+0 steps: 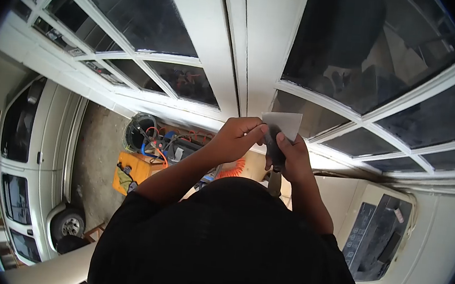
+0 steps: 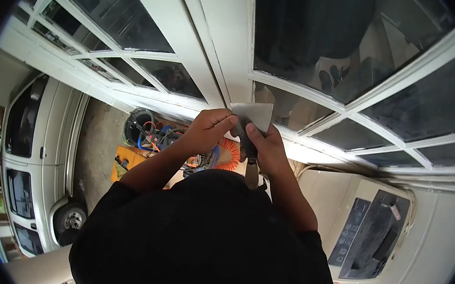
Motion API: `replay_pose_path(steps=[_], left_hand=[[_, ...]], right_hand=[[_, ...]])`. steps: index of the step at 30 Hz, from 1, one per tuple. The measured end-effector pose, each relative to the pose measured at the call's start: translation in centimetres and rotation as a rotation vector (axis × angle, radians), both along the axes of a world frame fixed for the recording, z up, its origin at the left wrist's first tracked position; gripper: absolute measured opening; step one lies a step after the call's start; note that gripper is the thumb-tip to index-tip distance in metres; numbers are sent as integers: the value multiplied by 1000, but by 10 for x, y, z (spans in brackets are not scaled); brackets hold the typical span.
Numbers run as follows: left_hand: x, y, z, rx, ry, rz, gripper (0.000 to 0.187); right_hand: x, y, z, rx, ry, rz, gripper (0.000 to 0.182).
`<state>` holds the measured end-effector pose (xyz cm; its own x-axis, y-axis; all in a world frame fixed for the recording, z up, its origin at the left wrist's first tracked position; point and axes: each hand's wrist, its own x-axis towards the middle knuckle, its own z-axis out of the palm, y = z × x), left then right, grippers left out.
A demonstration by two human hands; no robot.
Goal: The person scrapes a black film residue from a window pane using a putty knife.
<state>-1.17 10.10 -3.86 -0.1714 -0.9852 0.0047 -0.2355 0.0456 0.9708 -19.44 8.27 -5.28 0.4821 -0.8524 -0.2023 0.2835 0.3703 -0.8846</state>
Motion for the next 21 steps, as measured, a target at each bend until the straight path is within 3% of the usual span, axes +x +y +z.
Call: replay_pose_path(steps=[3,5,7,11,13,18,21], left_hand=[[16,-14,13,27,-173,-121,28],[22,-23,18,-778,-670,98,30],[26,-34,26,-962,-634,212,54],[27,-60,39,-1101,-723,316,72],[29,-75,37,-1074,-917,293,75],[26,-99,-1,-1272,-780,352,36],[27,-118,-24,-1417,-728,392,33]], right_hand=[[10,8,2,87,27,2,37],[21,15,18,64,21,-127,37],[21,15,25,55,-81,-208,35],[20,8,35,69,-145,-305,37],[22,4,32,79,-162,-350,37],[23,-4,34,133,-71,-379,39],[18,-10,32,179,-60,-349,35]])
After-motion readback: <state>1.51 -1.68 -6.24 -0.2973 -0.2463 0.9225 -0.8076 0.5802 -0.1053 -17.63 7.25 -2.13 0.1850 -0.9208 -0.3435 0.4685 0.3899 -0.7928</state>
